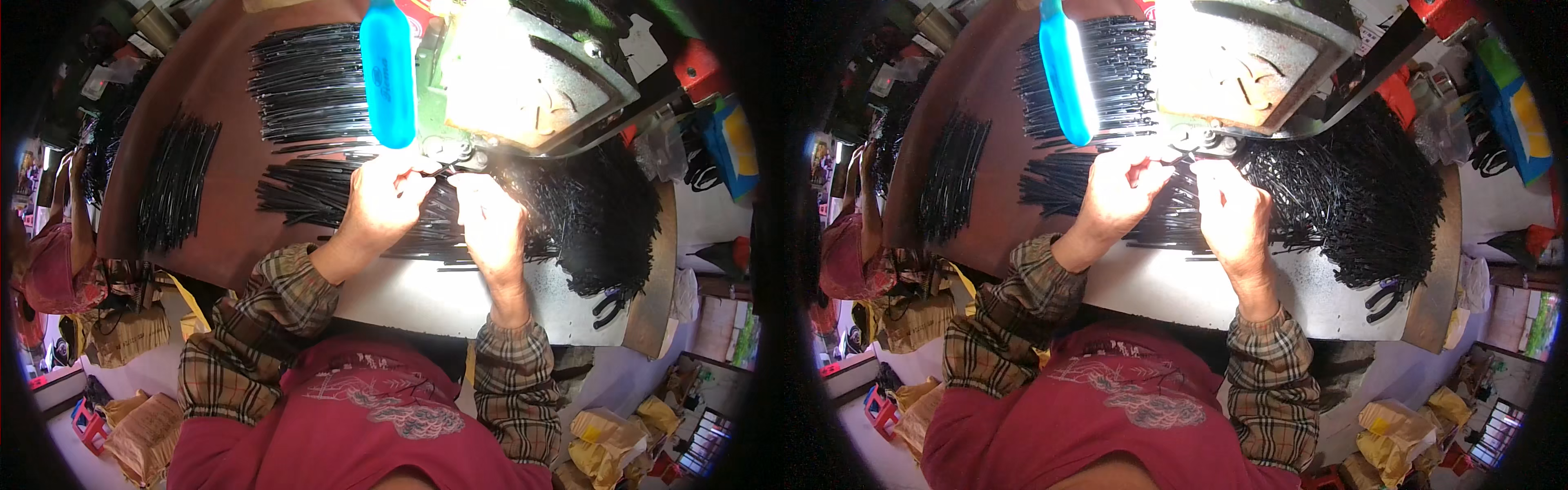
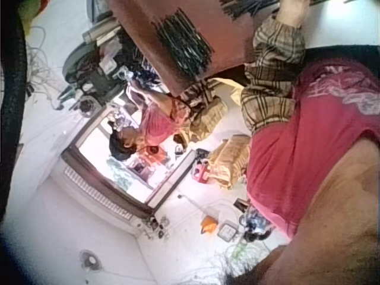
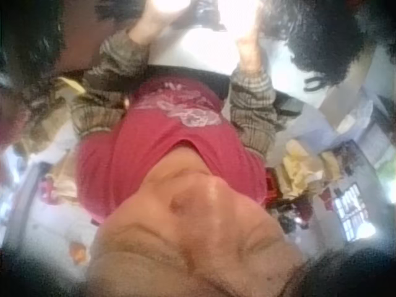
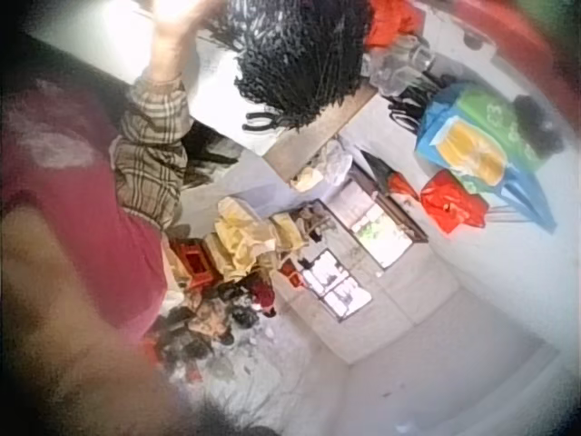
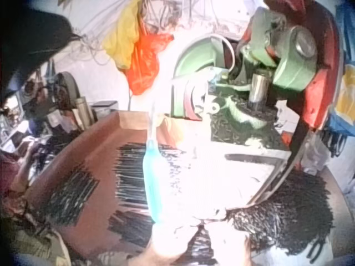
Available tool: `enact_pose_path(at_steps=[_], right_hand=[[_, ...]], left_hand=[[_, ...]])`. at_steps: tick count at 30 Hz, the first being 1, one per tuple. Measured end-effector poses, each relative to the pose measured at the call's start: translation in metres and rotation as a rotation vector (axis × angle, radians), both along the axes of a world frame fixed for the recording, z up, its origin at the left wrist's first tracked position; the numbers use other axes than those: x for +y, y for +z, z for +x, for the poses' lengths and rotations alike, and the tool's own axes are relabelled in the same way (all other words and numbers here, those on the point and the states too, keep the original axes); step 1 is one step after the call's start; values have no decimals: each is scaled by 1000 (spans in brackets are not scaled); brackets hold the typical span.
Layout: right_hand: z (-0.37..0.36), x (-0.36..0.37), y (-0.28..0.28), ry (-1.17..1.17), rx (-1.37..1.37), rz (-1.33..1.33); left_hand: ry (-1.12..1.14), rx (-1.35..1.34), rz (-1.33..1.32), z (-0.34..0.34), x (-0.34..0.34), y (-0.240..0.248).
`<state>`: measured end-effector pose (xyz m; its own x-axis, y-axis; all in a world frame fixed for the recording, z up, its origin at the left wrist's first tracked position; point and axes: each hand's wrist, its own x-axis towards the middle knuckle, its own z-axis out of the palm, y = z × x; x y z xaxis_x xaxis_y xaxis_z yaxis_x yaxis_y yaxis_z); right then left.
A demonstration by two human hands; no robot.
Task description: The person processes plastic strips by picking them from a pile, inserting them into a machine on the table, and stacking the finished strips.
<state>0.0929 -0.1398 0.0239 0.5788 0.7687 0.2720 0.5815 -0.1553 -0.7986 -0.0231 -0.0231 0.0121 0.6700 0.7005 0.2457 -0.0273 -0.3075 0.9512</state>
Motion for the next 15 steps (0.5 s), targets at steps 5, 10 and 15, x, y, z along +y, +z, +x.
enact_pose_path(at_steps=[5,10,15], right_hand=[[7,1,-12,18,95,56],[12,4,-13,25,130,109],[14,10,-4,46,126,208]], left_hand=[[-24,9,-21,1,-1,9],[-62,11,45,5,6,4],[-84,63,-19,10,11,10]])
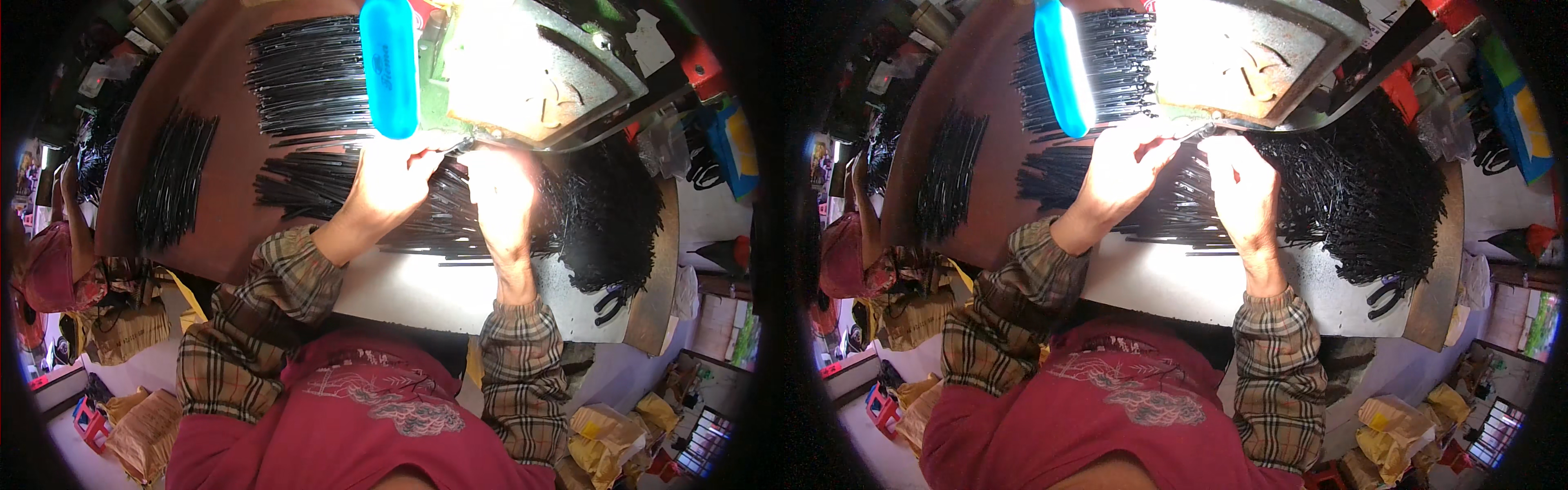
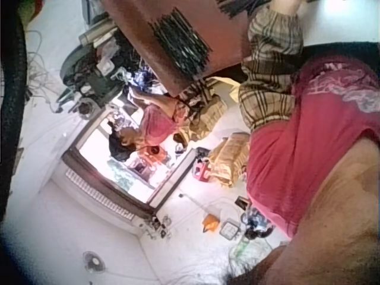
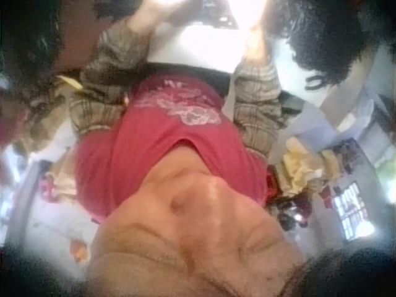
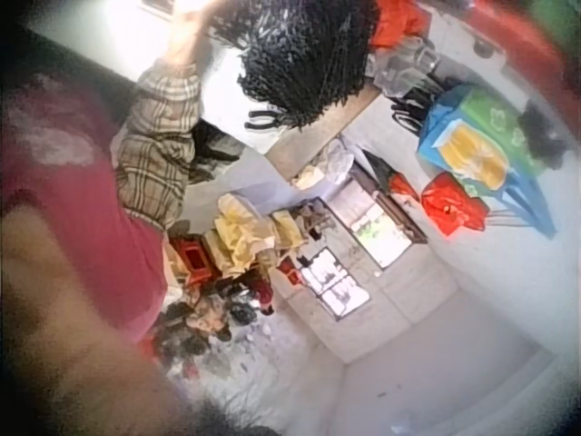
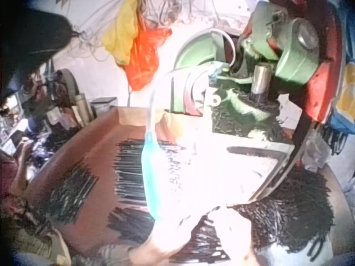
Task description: The person processes plastic strips by picking them from a pile, inserting them into a machine on the table, and stacking the finished strips.
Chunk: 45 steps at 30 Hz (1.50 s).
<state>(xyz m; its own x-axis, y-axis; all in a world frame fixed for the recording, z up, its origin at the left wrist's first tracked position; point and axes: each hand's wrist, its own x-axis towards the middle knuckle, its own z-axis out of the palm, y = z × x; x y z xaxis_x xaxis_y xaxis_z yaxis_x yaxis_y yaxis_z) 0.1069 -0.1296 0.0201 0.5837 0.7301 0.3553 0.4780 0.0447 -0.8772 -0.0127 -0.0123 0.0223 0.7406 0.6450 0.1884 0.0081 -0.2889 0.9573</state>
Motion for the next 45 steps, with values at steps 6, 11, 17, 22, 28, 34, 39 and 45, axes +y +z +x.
enact_pose_path(at_steps=[6,11,17,22,28,34,39,45], right_hand=[[11,4,-9,10,57,69],[13,5,-11,3,5,70],[8,0,-7,125,404,118],[14,0,-3,135,346,46],[12,-1,3,136,325,44],[17,-1,0,188,285,52],[24,-5,-3,198,272,69],[20,-5,13,250,93,-119]], left_hand=[[-25,-41,72,14,9,-17],[-22,-149,260,15,7,-26],[-78,-188,130,10,-1,-26],[-115,-198,549,10,17,-20],[-35,-168,741,8,12,-7],[-30,-192,720,8,10,-8],[-8,-178,765,10,5,-8],[-143,-165,185,9,14,5]])
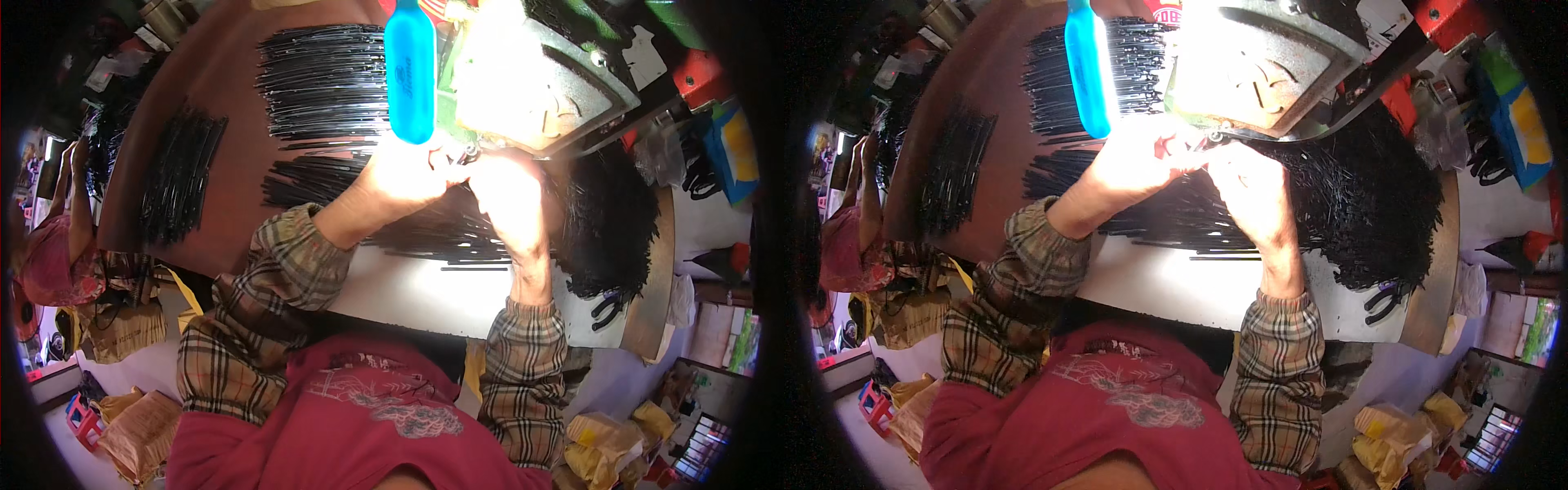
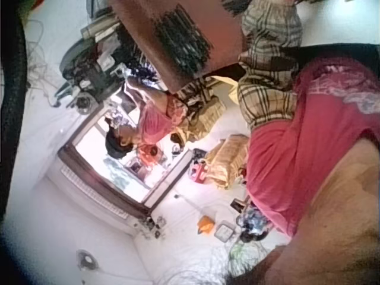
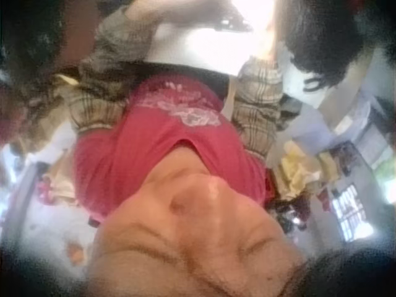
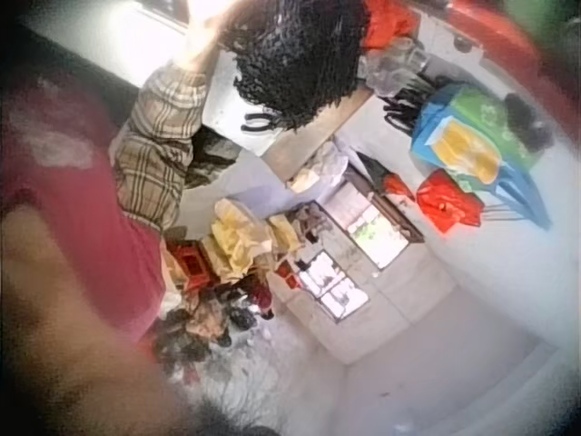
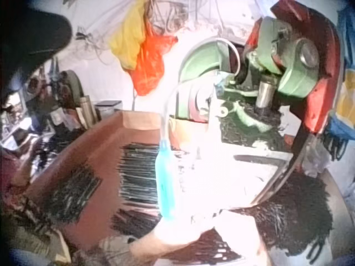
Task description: The person processes plastic strips by picking them from a pile, inserting them into a machine on the table, and stacking the finished strips.
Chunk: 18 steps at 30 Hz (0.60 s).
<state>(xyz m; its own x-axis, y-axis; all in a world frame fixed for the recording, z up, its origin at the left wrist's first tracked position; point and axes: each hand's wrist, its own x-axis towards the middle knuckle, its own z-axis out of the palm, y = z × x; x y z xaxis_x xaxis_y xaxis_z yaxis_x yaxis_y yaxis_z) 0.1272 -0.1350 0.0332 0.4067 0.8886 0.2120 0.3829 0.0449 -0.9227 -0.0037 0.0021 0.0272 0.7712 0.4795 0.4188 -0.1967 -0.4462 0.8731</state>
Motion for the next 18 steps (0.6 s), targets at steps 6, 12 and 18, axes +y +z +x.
enact_pose_path(at_steps=[6,12,18], right_hand=[[-19,-18,18,-100,252,-1],[-48,-34,-21,-344,639,312],[-52,-23,-21,-242,742,337]], left_hand=[[-301,31,-916,-21,5,4],[-294,-227,-1060,-11,-47,-18],[-276,-124,-927,-21,-45,-24]])
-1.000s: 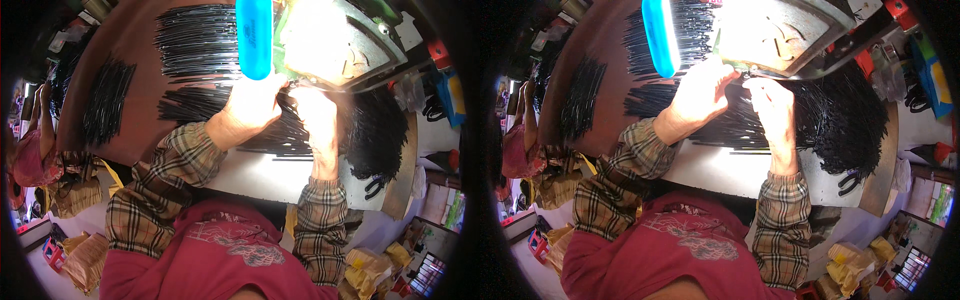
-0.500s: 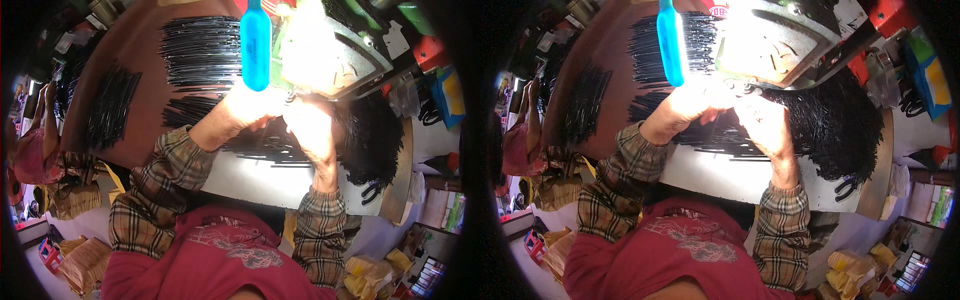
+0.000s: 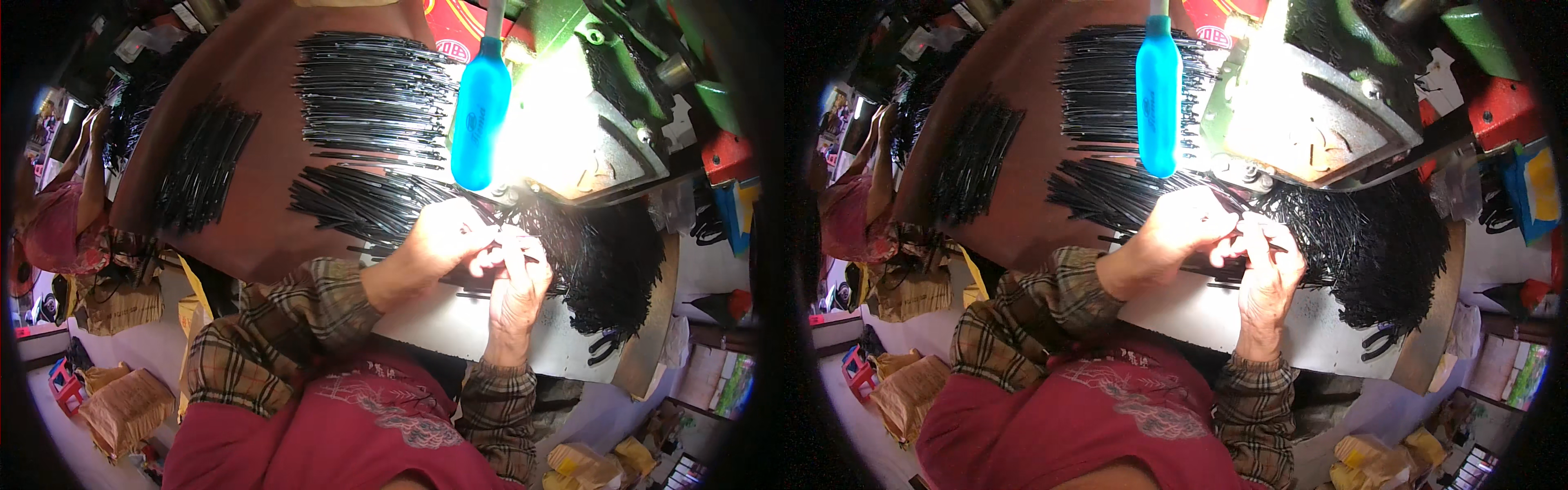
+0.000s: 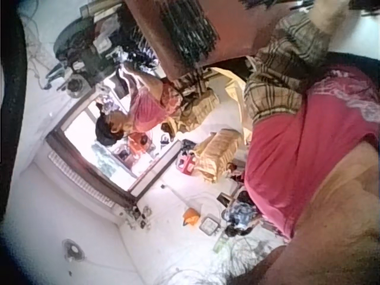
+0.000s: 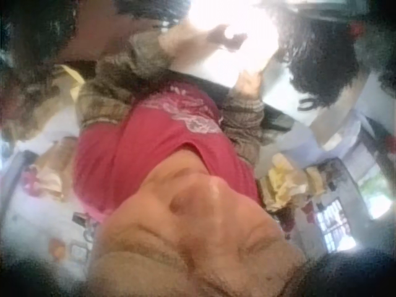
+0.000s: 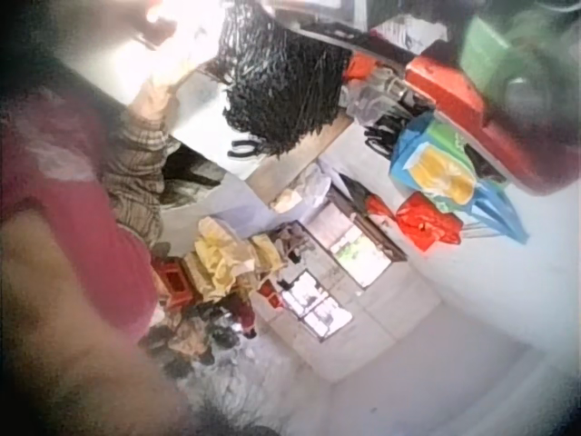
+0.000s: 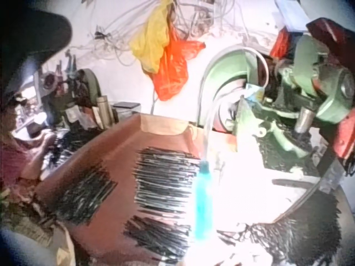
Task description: The person processes plastic strips by picking them from a pile, inserting them into a machine on the table, and stacking the finished strips.
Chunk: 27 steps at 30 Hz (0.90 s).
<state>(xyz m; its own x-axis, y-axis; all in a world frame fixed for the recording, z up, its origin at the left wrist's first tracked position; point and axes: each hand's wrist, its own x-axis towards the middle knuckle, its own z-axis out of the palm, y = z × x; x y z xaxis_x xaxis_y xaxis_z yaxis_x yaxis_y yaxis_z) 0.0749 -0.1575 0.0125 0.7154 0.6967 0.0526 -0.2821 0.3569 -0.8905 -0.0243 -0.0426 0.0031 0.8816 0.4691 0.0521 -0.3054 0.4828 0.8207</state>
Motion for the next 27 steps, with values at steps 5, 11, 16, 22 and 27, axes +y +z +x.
enact_pose_path(at_steps=[5,11,16,22,27], right_hand=[[6,1,5,-32,4,-91],[20,-1,-9,-22,408,88],[25,-7,-10,-54,520,118],[25,-11,-11,-16,495,151],[20,-5,8,86,8,-155]], left_hand=[[526,209,1146,-10,65,25],[534,622,1380,-16,94,-8],[460,693,1530,-10,96,-7],[505,400,1484,-17,101,8],[478,138,1297,-9,63,38]])
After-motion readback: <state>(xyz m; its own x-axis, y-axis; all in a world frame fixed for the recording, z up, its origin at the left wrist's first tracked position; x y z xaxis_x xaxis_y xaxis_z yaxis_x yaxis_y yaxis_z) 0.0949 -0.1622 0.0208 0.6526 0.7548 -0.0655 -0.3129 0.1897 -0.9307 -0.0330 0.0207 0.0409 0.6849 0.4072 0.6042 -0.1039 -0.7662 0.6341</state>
